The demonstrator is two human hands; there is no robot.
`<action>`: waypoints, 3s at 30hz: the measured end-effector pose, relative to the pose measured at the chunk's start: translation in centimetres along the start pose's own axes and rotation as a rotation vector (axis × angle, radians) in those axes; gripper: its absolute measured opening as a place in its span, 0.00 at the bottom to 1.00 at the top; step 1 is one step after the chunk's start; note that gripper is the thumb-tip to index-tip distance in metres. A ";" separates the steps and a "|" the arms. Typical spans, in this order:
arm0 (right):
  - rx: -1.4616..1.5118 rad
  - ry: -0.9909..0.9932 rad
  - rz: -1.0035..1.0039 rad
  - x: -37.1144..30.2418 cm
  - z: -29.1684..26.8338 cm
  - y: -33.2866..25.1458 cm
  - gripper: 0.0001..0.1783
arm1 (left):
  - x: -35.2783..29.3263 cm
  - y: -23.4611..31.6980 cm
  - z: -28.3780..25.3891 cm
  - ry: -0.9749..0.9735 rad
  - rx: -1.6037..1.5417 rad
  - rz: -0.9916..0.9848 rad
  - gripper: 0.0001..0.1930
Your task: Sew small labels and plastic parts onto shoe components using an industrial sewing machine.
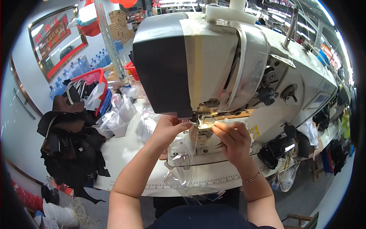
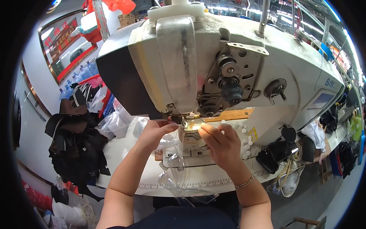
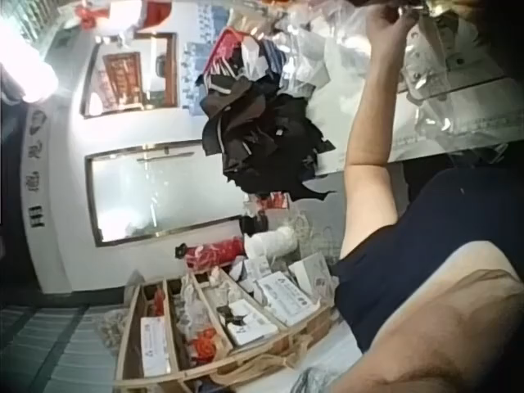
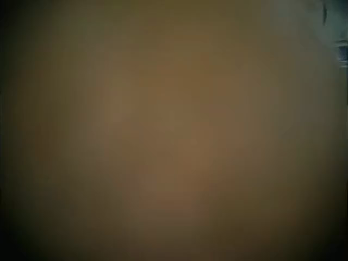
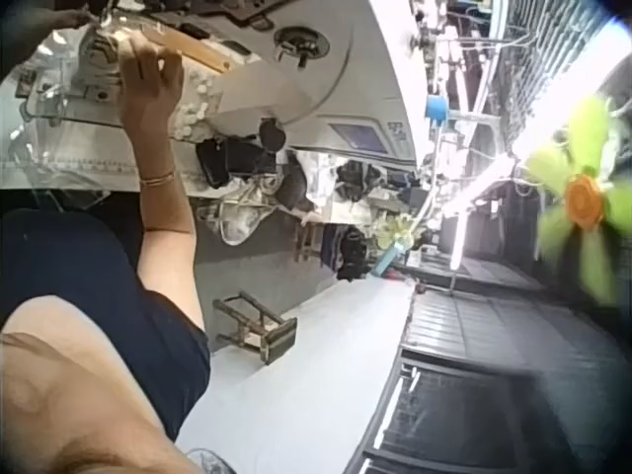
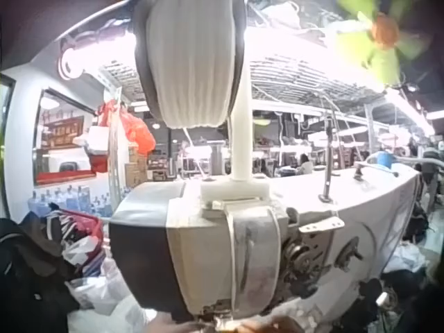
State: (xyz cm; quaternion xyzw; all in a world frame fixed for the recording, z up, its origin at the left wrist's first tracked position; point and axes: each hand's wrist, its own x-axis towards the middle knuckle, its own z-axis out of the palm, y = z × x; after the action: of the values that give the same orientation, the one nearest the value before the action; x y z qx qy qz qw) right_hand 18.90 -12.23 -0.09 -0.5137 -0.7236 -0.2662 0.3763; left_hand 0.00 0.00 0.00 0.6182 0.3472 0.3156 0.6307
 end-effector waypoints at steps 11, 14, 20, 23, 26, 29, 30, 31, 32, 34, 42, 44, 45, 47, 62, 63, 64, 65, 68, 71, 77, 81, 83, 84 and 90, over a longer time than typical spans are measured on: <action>0.011 -0.004 -0.034 0.6 1.4 3.8 0.20 | 0.6 -0.3 0.0 -0.094 -0.321 -0.050 0.08; 0.043 0.106 0.051 0.4 1.3 1.6 0.17 | 1.3 -0.1 -0.7 -0.212 -0.213 -0.062 0.06; 0.488 0.013 0.325 -2.7 2.0 -1.9 0.13 | 0.6 -1.8 0.1 -0.132 -0.380 -0.049 0.04; 0.711 -0.267 0.514 -3.4 2.2 -2.0 0.10 | 0.4 -2.0 0.4 -0.103 -0.461 -0.045 0.04; 0.974 -0.232 0.698 -3.5 2.2 -2.2 0.06 | 0.2 -2.3 0.6 -0.080 -0.494 -0.016 0.04; 1.139 -0.195 0.767 -3.1 1.7 -1.7 0.04 | 0.0 -2.7 1.3 -0.045 -0.538 0.022 0.03; 1.218 -0.170 0.784 -3.1 1.6 -1.4 0.04 | -0.2 -2.9 1.5 -0.022 -0.554 0.029 0.03; 1.297 -0.144 0.802 -3.0 1.5 -1.1 0.04 | -0.5 -3.0 1.7 -0.020 -0.556 0.029 0.03; 1.299 -0.146 0.802 -2.7 1.1 -0.6 0.04 | -0.7 -3.0 1.9 0.004 -0.552 0.069 0.03; 1.239 -0.274 0.856 -1.7 0.2 0.4 0.06 | -0.9 -3.3 2.1 0.028 -0.549 0.111 0.03; 1.326 -0.165 0.970 -0.8 0.3 3.6 0.08 | -1.4 -3.2 3.8 0.114 -0.536 0.118 0.03; 1.328 -0.167 1.010 -0.2 0.7 4.6 0.07 | -1.1 -3.0 2.7 0.036 -0.604 0.034 0.03; 1.359 -0.243 1.002 0.0 1.1 5.3 0.06 | -0.7 -3.1 2.0 -0.075 -0.735 0.036 0.05; 1.399 -0.330 0.996 0.4 1.0 6.0 0.05 | 0.1 -3.0 1.7 -0.078 -0.705 -0.014 0.05; 1.666 -0.091 1.116 0.1 3.9 11.1 0.06 | -1.6 -3.6 4.8 0.232 -0.867 0.047 0.03; 1.725 -0.014 1.144 -0.5 4.5 11.7 0.06 | -1.8 -3.5 5.0 0.262 -0.878 0.046 0.03; 1.723 -0.017 1.144 -0.8 5.1 12.3 0.06 | -1.8 -3.6 5.2 0.261 -0.867 0.044 0.03; 1.702 0.031 1.203 -1.0 5.7 13.0 0.06 | -2.0 -3.7 5.5 0.262 -0.869 0.045 0.03; 0.975 -0.255 0.892 -0.2 8.3 14.9 0.07 | -2.6 -4.2 6.4 0.352 -0.673 0.188 0.03; 0.362 -0.403 0.491 -1.6 12.0 18.1 0.11 | -2.7 -4.1 7.4 0.397 -0.455 0.394 0.06; 0.635 -0.341 0.388 0.2 10.9 17.0 0.15 | -2.8 -4.3 7.4 0.405 -0.435 0.407 0.07; 0.687 -0.286 1.078 -1.6 7.7 12.9 0.15 | -2.7 -4.5 7.1 0.381 -0.444 0.376 0.08; 0.773 -0.237 1.086 -2.6 5.3 10.4 0.16 | -2.9 -3.6 6.5 0.364 -0.296 0.304 0.12; 0.854 -0.172 1.092 -3.1 4.0 9.5 0.18 | -3.1 -2.9 6.3 0.340 -0.201 0.260 0.14; 1.057 -0.111 1.157 -6.7 1.1 6.7 0.21 | -1.8 -2.3 4.4 0.164 -0.342 0.158 0.08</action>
State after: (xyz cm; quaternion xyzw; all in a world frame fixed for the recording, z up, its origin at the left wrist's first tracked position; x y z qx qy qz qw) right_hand 26.17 -12.79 -6.25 -0.5743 -0.3897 0.3776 0.6130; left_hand 2.54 -4.08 -2.21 0.4995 0.2891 0.4678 0.6694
